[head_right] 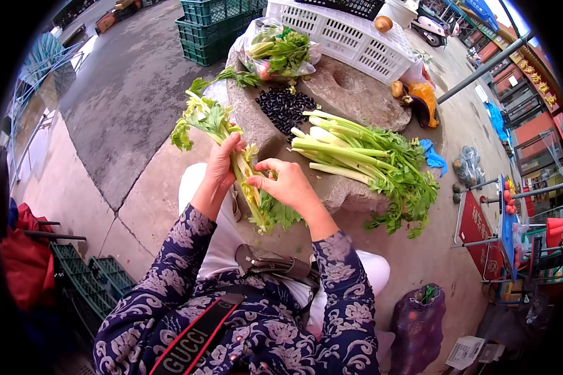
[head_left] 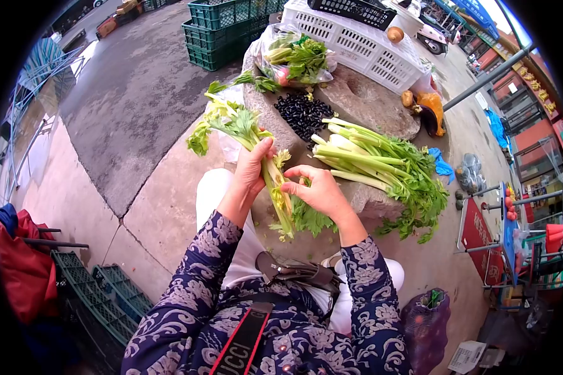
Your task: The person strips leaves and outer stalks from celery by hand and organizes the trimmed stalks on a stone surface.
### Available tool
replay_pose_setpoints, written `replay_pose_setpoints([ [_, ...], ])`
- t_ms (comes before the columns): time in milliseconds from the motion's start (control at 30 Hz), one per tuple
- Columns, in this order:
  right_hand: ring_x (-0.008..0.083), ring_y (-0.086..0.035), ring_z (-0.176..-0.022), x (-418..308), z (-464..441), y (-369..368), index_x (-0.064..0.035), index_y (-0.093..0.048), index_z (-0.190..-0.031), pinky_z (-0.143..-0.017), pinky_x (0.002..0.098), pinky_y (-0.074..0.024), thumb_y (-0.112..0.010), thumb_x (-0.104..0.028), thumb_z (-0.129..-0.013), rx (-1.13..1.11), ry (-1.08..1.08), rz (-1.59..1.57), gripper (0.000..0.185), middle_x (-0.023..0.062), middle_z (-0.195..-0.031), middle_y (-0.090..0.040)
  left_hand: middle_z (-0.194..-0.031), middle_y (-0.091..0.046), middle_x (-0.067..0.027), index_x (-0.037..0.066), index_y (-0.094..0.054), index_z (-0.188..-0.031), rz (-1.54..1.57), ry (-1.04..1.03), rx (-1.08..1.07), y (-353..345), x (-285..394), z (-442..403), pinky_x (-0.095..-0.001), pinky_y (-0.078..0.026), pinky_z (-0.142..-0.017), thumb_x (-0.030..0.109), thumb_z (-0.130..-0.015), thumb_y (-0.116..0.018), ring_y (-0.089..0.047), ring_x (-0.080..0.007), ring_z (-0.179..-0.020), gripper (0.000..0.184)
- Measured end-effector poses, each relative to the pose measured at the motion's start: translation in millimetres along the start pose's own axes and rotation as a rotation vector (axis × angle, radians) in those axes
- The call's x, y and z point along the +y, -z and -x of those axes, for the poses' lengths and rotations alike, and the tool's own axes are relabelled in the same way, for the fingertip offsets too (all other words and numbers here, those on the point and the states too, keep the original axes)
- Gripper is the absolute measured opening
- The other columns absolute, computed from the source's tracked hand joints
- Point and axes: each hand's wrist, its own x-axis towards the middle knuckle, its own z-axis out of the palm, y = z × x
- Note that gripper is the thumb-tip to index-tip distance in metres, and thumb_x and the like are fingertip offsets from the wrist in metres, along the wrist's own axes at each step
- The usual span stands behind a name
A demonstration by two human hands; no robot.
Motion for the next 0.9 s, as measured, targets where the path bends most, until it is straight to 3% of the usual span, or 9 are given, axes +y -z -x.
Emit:
replay_pose_setpoints([
  [167, 0.0243, -0.063, -0.064, 6.3, -15.7, -12.3, 0.0013, -0.061, -0.084, -0.062, 0.0352, -0.0487, -0.07, -0.024, -0.075, 0.068, -0.011, 0.029, 0.028, 0.0144, -0.07, -0.063, -0.088, -0.052, -0.0019, 0.005, -0.043, -0.114, -0.172, 0.036, 0.031, -11.8, -15.0, 13.8, -0.0238, -0.048, -0.065, 0.007, -0.078, -0.069, -0.054, -0.0108, -0.075, 0.045],
  [300, 0.025, -0.062, -0.06, 14.1, -16.5, -24.1, 0.0011, -0.058, -0.079, -0.059, 0.0349, -0.0487, -0.068, -0.019, -0.074, 0.226, 0.0, 0.031, 0.023, 0.0127, -0.067, -0.062, -0.086, -0.058, -0.0032, 0.004, -0.048, -0.112, -0.497, -0.179, 0.099, -7.0, -32.2, 13.3, -0.0261, -0.048, -0.063, 0.015, -0.078, -0.073, -0.057, -0.0124, -0.073, 0.043],
  [333, 0.0251, -0.062, -0.06, 13.7, -14.8, -26.4, 0.0006, -0.058, -0.079, -0.059, 0.0349, -0.0488, -0.068, -0.018, -0.074, 0.272, 0.001, 0.055, 0.022, 0.0121, -0.066, -0.062, -0.084, -0.061, -0.0038, 0.002, -0.053, -0.105, -0.709, -0.301, 0.169, -1.2, -38.9, 10.1, -0.0275, -0.048, -0.066, 0.02, -0.079, -0.073, -0.058, -0.0132, -0.072, 0.037],
  [467, 0.0251, -0.06, -0.058, 25.8, -10.0, -23.9, -0.005, -0.057, -0.079, -0.055, 0.0364, -0.0483, -0.07, -0.015, -0.069, 0.478, 0.144, 0.26, 0.019, 0.0084, -0.064, -0.059, -0.084, -0.061, -0.0023, 0.002, -0.057, -0.102, -0.843, -0.373, 0.162, 5.5, -42.5, 8.8, -0.0274, -0.048, -0.065, 0.026, -0.081, -0.072, -0.058, -0.0122, -0.072, 0.035],
  [633, 0.0236, -0.058, -0.056, 40.6, 15.4, 4.7, -0.0076, -0.054, -0.078, -0.053, 0.0357, -0.0472, -0.07, -0.011, -0.068, 0.527, 0.244, 0.375, 0.019, 0.0068, -0.064, -0.057, -0.074, -0.054, 0.0043, 0.008, -0.06, -0.103, -0.196, -0.204, 0.259, 16.1, -6.3, -9.7, -0.0222, -0.037, -0.051, 0.026, -0.085, -0.069, -0.046, -0.0057, -0.059, 0.027],
  [700, 0.0238, -0.057, -0.057, 43.6, 28.8, 11.6, -0.0075, -0.054, -0.079, -0.053, 0.0358, -0.047, -0.069, -0.01, -0.069, 0.465, 0.24, 0.366, 0.018, 0.0066, -0.065, -0.056, -0.067, -0.047, 0.0045, 0.01, -0.057, -0.091, -0.108, -0.055, 0.217, 21.6, 8.4, -14.6, -0.0243, -0.035, -0.044, 0.027, -0.086, -0.067, -0.043, -0.0078, -0.052, 0.02],
  [767, 0.0247, -0.057, -0.057, 47.4, 40.1, 16.8, -0.0072, -0.054, -0.079, -0.054, 0.0365, -0.0469, -0.069, -0.01, -0.069, 0.406, 0.254, 0.356, 0.018, 0.0067, -0.066, -0.056, -0.074, -0.054, 0.001, 0.011, -0.054, -0.095, -0.124, 0.012, 0.108, 34.5, 9.3, -19.1, -0.0243, -0.039, -0.047, 0.032, -0.086, -0.066, -0.05, -0.0092, -0.057, 0.026],
  [900, 0.0287, -0.061, -0.063, 60.4, 48.1, 24.5, -0.0037, -0.052, -0.086, -0.059, 0.0361, -0.0482, -0.063, -0.011, -0.077, 0.252, 0.147, 0.145, 0.016, 0.009, -0.075, -0.063, -0.07, -0.05, 0.0025, 0.012, -0.054, -0.096, -0.138, 0.119, -0.089, 38.6, 4.8, -11.9, -0.0224, -0.035, -0.047, 0.027, -0.091, -0.058, -0.041, -0.0071, -0.053, 0.016],
])
